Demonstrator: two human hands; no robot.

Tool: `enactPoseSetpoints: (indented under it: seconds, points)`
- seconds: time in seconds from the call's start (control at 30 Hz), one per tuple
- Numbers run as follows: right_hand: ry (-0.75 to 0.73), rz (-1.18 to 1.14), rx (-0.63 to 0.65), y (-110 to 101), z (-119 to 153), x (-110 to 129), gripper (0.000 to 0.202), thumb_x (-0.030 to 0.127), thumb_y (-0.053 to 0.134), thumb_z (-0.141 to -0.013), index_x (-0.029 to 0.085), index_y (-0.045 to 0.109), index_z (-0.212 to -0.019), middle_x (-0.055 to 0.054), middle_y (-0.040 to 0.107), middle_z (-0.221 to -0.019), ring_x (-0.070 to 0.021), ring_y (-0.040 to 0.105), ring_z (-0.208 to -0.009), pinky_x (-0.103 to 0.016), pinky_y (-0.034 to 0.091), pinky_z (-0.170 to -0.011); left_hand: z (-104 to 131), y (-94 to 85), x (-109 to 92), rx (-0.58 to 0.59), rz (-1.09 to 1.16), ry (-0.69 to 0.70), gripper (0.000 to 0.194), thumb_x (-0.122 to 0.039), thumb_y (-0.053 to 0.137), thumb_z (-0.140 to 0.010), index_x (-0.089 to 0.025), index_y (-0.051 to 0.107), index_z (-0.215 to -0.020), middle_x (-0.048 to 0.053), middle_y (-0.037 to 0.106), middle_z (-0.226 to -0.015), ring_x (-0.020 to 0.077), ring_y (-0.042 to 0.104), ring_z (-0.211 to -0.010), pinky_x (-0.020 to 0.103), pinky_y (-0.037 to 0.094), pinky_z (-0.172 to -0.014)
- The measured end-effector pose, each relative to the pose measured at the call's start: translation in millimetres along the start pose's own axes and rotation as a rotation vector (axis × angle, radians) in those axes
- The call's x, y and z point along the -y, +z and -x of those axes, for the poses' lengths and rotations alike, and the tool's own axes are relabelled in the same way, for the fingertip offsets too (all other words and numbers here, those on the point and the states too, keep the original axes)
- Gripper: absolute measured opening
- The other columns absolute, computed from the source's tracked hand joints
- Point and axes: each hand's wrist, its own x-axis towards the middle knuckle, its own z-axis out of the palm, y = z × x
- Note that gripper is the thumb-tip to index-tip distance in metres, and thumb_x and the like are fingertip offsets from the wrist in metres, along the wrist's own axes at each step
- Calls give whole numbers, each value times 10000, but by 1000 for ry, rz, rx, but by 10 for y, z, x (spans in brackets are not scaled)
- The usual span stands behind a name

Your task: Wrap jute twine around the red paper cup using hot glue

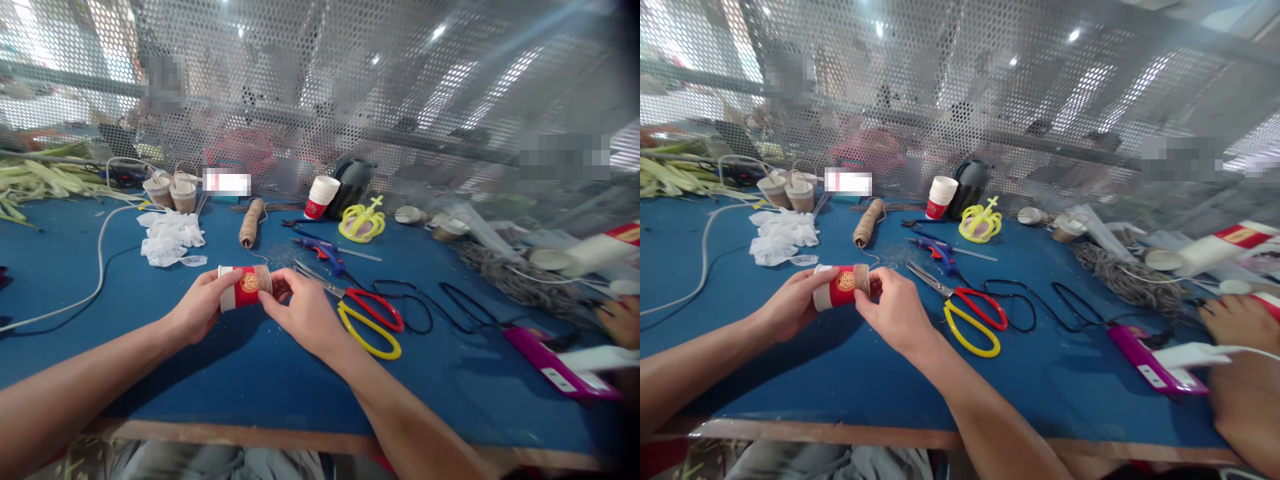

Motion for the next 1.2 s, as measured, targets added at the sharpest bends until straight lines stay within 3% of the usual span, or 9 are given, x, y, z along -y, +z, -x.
enactPoseSetpoints:
  seconds: [0.3, 0.47, 0.97, 1.2]
  points:
    - [-3, 4, -15, 9, 4, 6, 83, 201, 540, -682, 169, 570, -752, -35, 620, -714, -136, 552, -635, -267, 446, -613, -2, -8, 16, -26, -32, -15, 219, -299, 636, -668, -96, 644, -751, 37, 653, -613, 100, 552, -495, 187, 398, -467]
    - [-38, -49, 15, -27, 0, 10, 151, 219, 539, -705, 166, 584, -838, -44, 626, -768, -139, 559, -672, -268, 452, -625, -5, 6, -38, -12, 47, -34, 154, -236, 600, -697, -91, 651, -708, 37, 650, -596, 101, 557, -503, 183, 407, -477]
    - [-102, 74, -48, 25, 36, 14, 142, 180, 542, -671, 172, 545, -813, -47, 600, -756, -154, 543, -689, -281, 435, -648, 6, 20, -40, -13, 86, -46, 134, -222, 606, -691, -95, 649, -693, 36, 647, -581, 108, 563, -501, 186, 422, -474]
    - [-71, 71, -52, 33, 38, 14, 108, 192, 545, -675, 175, 551, -781, -42, 604, -723, -151, 544, -661, -278, 434, -631, 6, 8, -15, -11, 15, -27, 222, -294, 638, -656, -87, 652, -734, 34, 641, -598, 98, 547, -494, 181, 407, -470]
